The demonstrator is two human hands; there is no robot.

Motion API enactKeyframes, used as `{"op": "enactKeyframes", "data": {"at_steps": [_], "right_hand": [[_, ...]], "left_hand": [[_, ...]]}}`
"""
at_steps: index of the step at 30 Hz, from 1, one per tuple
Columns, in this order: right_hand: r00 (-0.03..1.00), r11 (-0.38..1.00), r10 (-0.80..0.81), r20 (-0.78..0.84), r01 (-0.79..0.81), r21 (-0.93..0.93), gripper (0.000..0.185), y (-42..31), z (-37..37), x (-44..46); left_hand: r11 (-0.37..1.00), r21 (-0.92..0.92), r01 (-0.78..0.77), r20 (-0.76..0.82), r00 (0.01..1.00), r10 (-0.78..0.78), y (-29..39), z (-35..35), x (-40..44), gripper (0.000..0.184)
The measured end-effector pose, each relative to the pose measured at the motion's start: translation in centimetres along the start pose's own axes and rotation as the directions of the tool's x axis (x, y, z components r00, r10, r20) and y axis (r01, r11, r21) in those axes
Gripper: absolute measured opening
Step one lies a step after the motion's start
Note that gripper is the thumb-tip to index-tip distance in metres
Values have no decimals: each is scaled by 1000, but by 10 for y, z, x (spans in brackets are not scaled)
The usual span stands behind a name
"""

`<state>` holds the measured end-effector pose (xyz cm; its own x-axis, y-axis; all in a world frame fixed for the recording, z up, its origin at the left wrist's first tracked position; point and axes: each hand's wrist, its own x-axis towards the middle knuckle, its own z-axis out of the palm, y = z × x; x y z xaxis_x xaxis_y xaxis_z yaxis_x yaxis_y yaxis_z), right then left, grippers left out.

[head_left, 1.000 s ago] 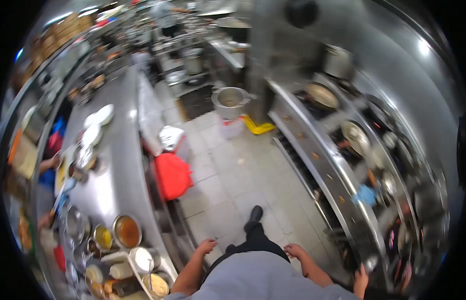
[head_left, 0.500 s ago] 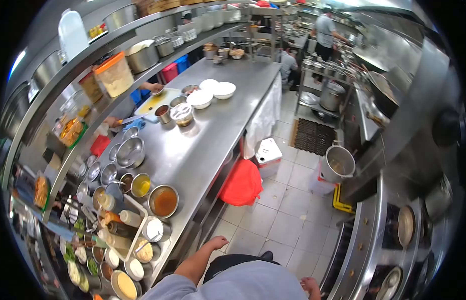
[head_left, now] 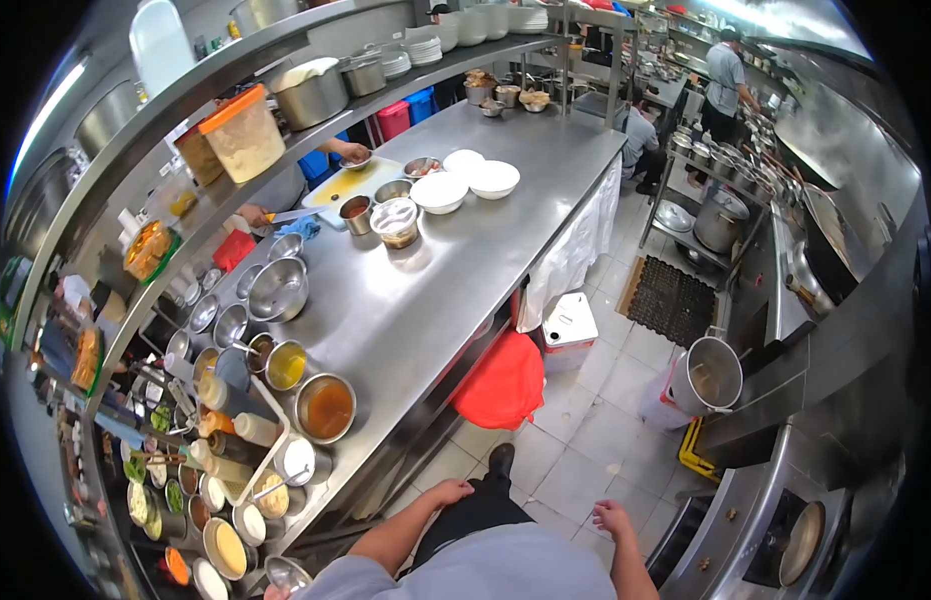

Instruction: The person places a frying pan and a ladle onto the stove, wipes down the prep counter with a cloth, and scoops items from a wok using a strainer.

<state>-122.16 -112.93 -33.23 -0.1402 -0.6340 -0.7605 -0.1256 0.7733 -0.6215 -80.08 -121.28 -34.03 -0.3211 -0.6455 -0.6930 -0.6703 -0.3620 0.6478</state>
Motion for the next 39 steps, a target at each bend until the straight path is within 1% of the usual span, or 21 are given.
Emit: {"op": "enactKeyframes", "data": {"at_steps": [1, 2, 4, 6, 7, 8, 9, 10, 12, 14, 16, 17, 19, 22, 23, 24, 25, 29, 32, 34, 39], "right_hand": [[999, 999, 11, 31, -9, -46, 25, -7, 15, 1], [996, 973, -48, 74, 63, -221, 26, -23, 24, -8], [979, 859, -145, 143, 196, -472, 27, -48, 35, -19], [978, 841, -146, 148, 202, -502, 26, -48, 31, -21], [986, 863, -120, 119, 163, -478, 26, -49, 26, -19], [993, 892, -82, 81, 110, -438, 26, -48, 18, -15], [999, 923, -37, 32, 46, -383, 26, -47, 8, -10], [1000, 950, 17, -18, -22, -313, 25, -49, -4, -7], [986, 979, 120, -112, -136, -152, 25, -55, -25, 12], [976, 981, 167, -140, -179, -80, 24, -46, -42, 39], [953, 963, 245, -178, -219, 156, 21, -36, -53, 61], [959, 962, 236, -155, -209, 174, 21, -48, -53, 65], [972, 977, 190, -137, -174, 120, 22, -77, -45, 76], [990, 994, 103, -96, -105, -20, 20, -129, -26, 76], [997, 992, 65, -47, -69, -106, 18, -132, -25, 89], [1000, 982, 28, 8, -26, -188, 17, -136, -25, 103], [999, 953, 34, -7, -34, -302, 15, -167, -20, 94], [998, 956, 25, 57, -7, -293, 16, -184, -39, 149], [993, 950, 1, 117, 36, -310, 16, -209, -61, 180], [986, 947, 59, 158, -5, -322, 18, -231, -76, 198], [973, 941, 84, 214, -7, -339, 19, -278, -106, 243]], "left_hand": [[994, -104, 29, -21, 999, -32, 2, -4, 17, 30], [976, -210, 51, -42, 997, -61, 6, -10, 33, 29], [984, -171, 41, -69, 996, -53, 24, -20, 56, 27], [994, -109, 13, 22, 1000, -10, 23, -25, 99, 26], [993, -116, -4, 15, 1000, 6, 41, -35, 107, 26], [978, -73, -194, -111, 976, 186, 64, -45, 105, 25], [931, -5, -366, -226, 907, 355, 85, -58, 102, 25], [932, 0, -363, -228, 907, 354, 108, -73, 99, 25], [830, 103, -548, -332, 767, 548, 152, -103, 105, 23], [766, 22, -643, -359, 709, 606, 174, -127, 130, 20], [726, 137, -674, -460, 606, 650, 218, -161, 121, 19], [726, 142, -673, -467, 601, 649, 235, -177, 119, 19], [685, 193, -703, -580, 481, 657, 262, -202, 120, 19], [753, 142, -643, -684, 487, 544, 276, -225, 125, 18], [727, 187, -661, -719, 413, 560, 276, -229, 131, 17], [738, 185, -649, -735, 407, 542, 274, -231, 134, 17], [756, 211, -620, -756, 386, 528, 272, -231, 135, 16], [797, 289, -531, -806, 315, 501, 269, -230, 137, 14], [806, 350, -478, -799, 297, 523, 267, -226, 145, 13], [825, 349, -444, -820, 281, 499, 270, -220, 149, 13], [874, 364, -321, -849, 271, 453, 292, -201, 144, 11]]}}
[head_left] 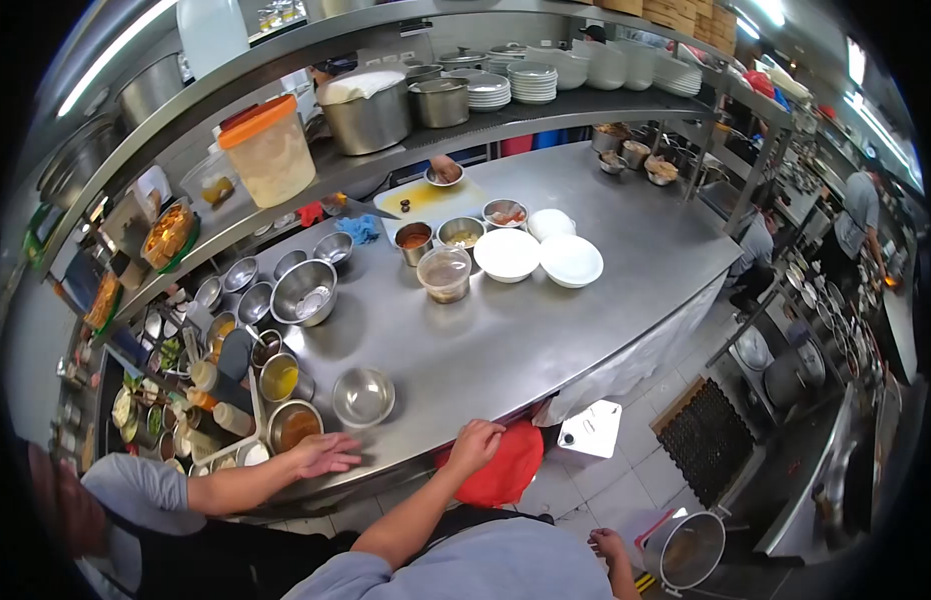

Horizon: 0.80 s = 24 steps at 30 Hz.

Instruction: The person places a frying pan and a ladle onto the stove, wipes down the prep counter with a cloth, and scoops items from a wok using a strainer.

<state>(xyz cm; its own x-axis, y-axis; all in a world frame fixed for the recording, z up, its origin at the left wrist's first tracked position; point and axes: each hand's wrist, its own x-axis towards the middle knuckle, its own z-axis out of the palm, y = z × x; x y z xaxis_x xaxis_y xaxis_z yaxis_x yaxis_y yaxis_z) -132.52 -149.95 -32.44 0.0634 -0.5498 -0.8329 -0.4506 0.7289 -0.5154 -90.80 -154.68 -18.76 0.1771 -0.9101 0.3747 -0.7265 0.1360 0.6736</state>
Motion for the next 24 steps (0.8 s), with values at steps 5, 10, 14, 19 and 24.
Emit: {"op": "enactKeyframes", "data": {"at_steps": [5, 10, 14, 19, 24], "right_hand": [[997, 999, 8, 73, -4, -46, 19, -15, -42, 39], [984, 990, 69, 164, -47, -135, 17, -21, -67, 62], [991, 986, 58, 119, -38, -163, 17, -31, -69, 70], [992, 983, 24, 121, -1, -186, 19, -53, -51, 64], [996, 980, 10, 93, 9, -201, 21, -75, -1, 56]], "left_hand": [[988, 137, 70, -134, 990, -52, 18, -5, -12, 9], [982, 29, 186, -259, 950, -172, -1, -13, -29, 9], [935, -118, 334, -375, 857, -353, -31, -41, -27, 10], [905, -175, 388, -520, 744, -420, -75, -94, 6, 14], [925, -13, 381, -588, 745, -315, -147, -141, 44, 22]]}}
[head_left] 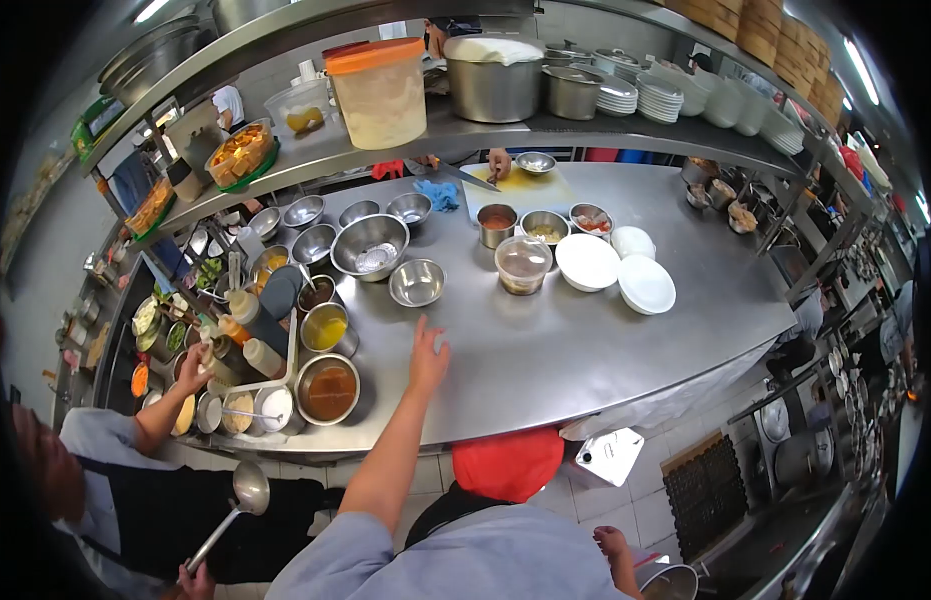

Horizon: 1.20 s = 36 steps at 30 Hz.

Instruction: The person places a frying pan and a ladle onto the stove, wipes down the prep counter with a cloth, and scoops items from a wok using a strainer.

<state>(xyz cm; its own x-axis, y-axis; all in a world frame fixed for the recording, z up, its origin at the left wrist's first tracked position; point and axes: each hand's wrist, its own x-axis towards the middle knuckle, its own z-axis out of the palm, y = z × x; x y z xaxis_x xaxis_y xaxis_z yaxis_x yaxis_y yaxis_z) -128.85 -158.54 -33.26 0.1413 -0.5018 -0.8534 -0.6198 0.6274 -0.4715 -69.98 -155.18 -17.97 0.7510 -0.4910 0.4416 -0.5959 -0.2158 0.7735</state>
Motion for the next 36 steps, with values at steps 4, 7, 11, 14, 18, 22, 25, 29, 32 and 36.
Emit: {"op": "enactKeyframes", "data": {"at_steps": [4, 7, 11, 14, 18, 22, 25, 29, 32, 36], "right_hand": [[994, 992, -110, 16, 111, -62, 24, -31, 48, -6], [991, 991, -132, -8, 132, -21, 22, -50, 84, -16], [958, 962, -272, -93, 273, -5, 17, -46, 111, -21], [981, 982, -184, -60, 186, 39, 18, -27, 110, -6], [996, 999, -44, -84, 41, -31, 21, -53, 106, -46], [993, 973, 5, -122, 24, 231, 20, -25, 98, -33], [991, 974, 15, -134, 16, 225, 25, -12, 102, -40], [979, 983, 68, -192, -33, 179, 26, 0, 112, -72], [971, 971, 67, -231, -11, 239, 25, 26, 116, -98], [958, 991, 85, -274, -53, 121, 22, 37, 113, -128]], "left_hand": [[983, 169, 76, 154, 983, -103, -30, -6, 53, 30], [953, 302, 38, 257, 959, -120, -56, 1, 77, 31], [940, 318, -123, 380, 925, -7, -67, 19, 92, 31], [950, 214, -228, 440, 891, 115, -58, 35, 105, 31], [969, 95, -229, 465, 871, 160, -47, 55, 139, 32], [978, -14, -209, 227, 952, 207, -55, 79, 184, 32], [971, 148, -188, 167, 972, 163, -47, 72, 231, 35], [852, 492, -180, 156, 981, 117, -125, 94, 325, 40], [751, 592, -292, 388, 920, 51, -110, 70, 360, 35], [785, 562, -260, 353, 934, 57, -101, 78, 368, 38]]}}
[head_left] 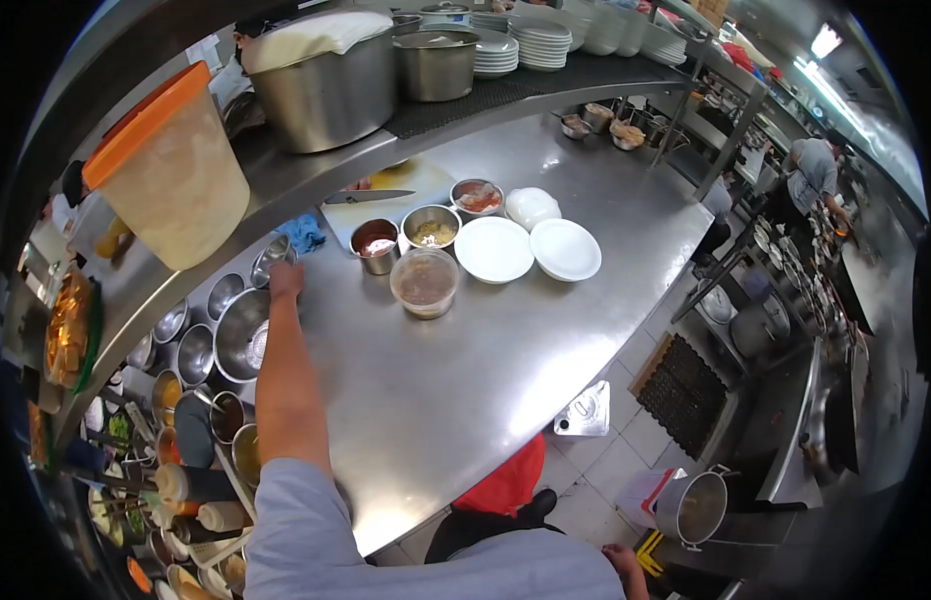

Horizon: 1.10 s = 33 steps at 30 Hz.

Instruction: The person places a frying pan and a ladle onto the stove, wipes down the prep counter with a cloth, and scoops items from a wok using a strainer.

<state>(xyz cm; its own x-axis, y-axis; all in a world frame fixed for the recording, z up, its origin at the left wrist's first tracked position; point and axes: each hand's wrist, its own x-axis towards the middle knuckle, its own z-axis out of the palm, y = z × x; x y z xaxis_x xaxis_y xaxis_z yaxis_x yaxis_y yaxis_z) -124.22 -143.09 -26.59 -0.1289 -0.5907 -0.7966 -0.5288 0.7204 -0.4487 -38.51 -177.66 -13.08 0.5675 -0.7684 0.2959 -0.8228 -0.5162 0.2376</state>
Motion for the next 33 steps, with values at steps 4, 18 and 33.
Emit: {"op": "enactKeyframes", "data": {"at_steps": [4, 18, 33], "right_hand": [[999, 999, 30, -29, -29, 21, 20, 5, -3, -2], [967, 982, -162, 199, 178, -65, 28, -88, -10, 67], [920, 947, -81, 383, 191, -257, 26, -88, -83, 199]], "left_hand": [[966, 215, -145, -215, 958, 191, -27, 91, 1, 37], [332, -922, 202, 375, 680, 630, 272, 9, -437, 24], [940, -334, -68, -242, 970, -15, 198, -24, -459, 12]]}}
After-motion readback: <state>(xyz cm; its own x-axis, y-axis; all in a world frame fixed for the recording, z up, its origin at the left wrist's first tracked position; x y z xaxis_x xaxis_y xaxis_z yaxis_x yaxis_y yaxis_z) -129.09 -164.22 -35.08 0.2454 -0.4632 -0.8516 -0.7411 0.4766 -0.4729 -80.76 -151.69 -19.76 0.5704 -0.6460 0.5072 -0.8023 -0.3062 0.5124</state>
